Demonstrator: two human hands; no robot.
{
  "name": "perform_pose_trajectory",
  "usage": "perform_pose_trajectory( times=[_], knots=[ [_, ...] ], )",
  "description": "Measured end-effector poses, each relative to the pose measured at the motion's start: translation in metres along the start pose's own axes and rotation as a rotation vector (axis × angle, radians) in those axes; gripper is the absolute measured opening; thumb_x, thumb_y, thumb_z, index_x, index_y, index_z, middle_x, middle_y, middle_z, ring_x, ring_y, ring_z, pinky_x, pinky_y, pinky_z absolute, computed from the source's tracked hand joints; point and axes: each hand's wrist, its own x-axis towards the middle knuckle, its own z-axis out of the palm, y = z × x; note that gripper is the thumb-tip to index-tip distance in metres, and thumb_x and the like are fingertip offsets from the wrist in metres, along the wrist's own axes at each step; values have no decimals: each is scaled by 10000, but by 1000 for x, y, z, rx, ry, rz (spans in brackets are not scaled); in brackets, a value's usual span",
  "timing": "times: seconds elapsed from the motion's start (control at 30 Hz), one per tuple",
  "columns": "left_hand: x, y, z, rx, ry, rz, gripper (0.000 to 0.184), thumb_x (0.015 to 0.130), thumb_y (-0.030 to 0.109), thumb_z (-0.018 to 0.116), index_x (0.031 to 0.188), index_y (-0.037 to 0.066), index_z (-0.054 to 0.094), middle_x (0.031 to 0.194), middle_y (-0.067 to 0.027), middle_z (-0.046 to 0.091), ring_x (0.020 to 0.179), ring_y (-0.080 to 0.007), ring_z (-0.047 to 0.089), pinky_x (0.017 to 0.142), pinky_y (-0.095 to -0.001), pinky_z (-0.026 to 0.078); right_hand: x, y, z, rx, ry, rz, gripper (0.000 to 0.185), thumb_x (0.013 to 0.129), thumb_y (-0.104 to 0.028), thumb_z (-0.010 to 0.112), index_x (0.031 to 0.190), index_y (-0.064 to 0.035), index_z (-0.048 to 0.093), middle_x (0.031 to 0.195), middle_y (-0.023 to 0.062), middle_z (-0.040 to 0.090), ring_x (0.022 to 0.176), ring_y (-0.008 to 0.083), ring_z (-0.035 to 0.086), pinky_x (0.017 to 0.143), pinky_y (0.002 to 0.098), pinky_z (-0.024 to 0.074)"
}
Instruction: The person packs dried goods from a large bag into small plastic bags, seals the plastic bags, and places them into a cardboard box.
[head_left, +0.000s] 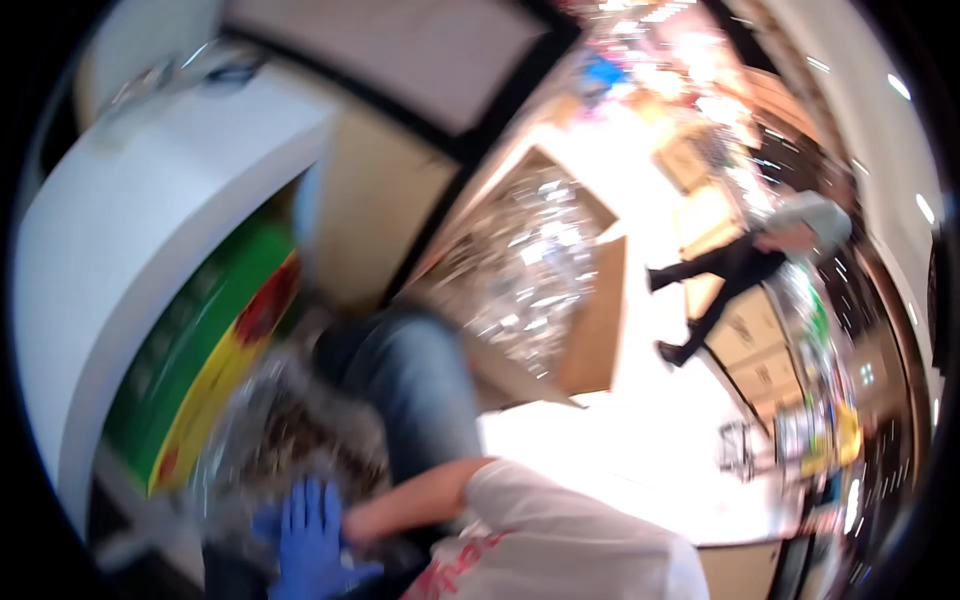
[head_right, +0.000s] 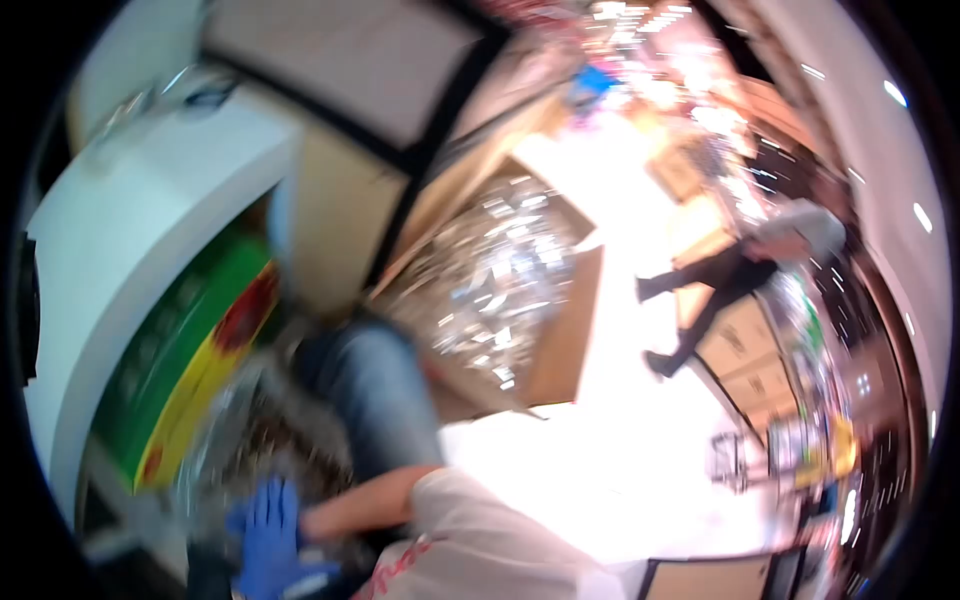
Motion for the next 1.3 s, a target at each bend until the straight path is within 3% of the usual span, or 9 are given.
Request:
perform_pose_trajectory(
  times=[0.47,0.63,0.7,0.77,0.8,0.87,0.93,1.07,1.3],
  knots=[
    [-32,-9,17,-338,305,-165,188,855,227,638,973,90,688,811,-148,667,720,-347,636,647,-421,506,-2,-19,-14,220,-185,47,419,926,-349,491,1250,-88,543,1273,197,533,1134,346,520,953,445,385],
    [-58,-51,8,-297,38,-379,319,829,227,661,1123,104,649,963,-159,677,863,-327,642,749,-419,505,-9,-49,-37,355,-694,45,374,959,-316,460,1195,-61,600,1216,197,599,1070,330,597,908,415,462],
    [-69,-67,10,-91,159,-377,334,827,227,666,1151,148,647,1008,-134,688,882,-291,652,805,-392,509,-10,-74,-155,442,-669,26,397,954,-238,511,1315,-72,522,1267,181,573,1149,276,563,980,344,434],
    [-77,-104,12,-384,153,-544,451,783,269,714,1169,54,621,1085,-165,658,996,-292,623,878,-404,484,-21,-56,-156,825,-96,31,258,911,-203,569,1028,11,653,1041,182,668,939,304,642,827,394,493],
    [-88,-105,15,-682,169,-708,593,738,311,762,1186,-40,595,1163,-196,629,1110,-293,594,951,-416,459,-21,-48,-169,937,38,74,238,891,-144,598,1066,9,650,1062,181,666,971,274,640,847,380,498],
    [-86,-58,-42,-532,335,-745,386,787,105,706,1139,-33,626,1097,-177,664,987,-255,644,858,-361,515,-24,-14,-172,888,153,76,261,922,-92,584,1166,-10,625,1111,157,663,1035,238,632,916,352,489],
    [-97,-66,-52,-510,458,-826,411,756,56,722,1151,-18,633,1150,-132,656,1030,-222,628,903,-335,494,-17,12,-164,744,209,260,232,904,-190,634,1071,-36,682,1000,142,693,981,214,655,885,329,501],
    [-115,-84,-59,-691,750,-753,423,772,19,718,1181,-8,616,1207,-110,636,1049,-153,612,888,-284,490,4,36,-128,906,-185,684,365,858,-17,652,1219,-25,600,1158,95,650,1073,165,613,939,300,495],
    [-119,-83,-69,-736,779,-795,479,761,-30,693,1222,-47,564,1233,-128,615,1125,-185,586,951,-292,464,10,58,51,295,-677,379,812,690,-276,815,1388,-90,444,1337,223,503,1147,340,569,957,387,476]
  ],
)
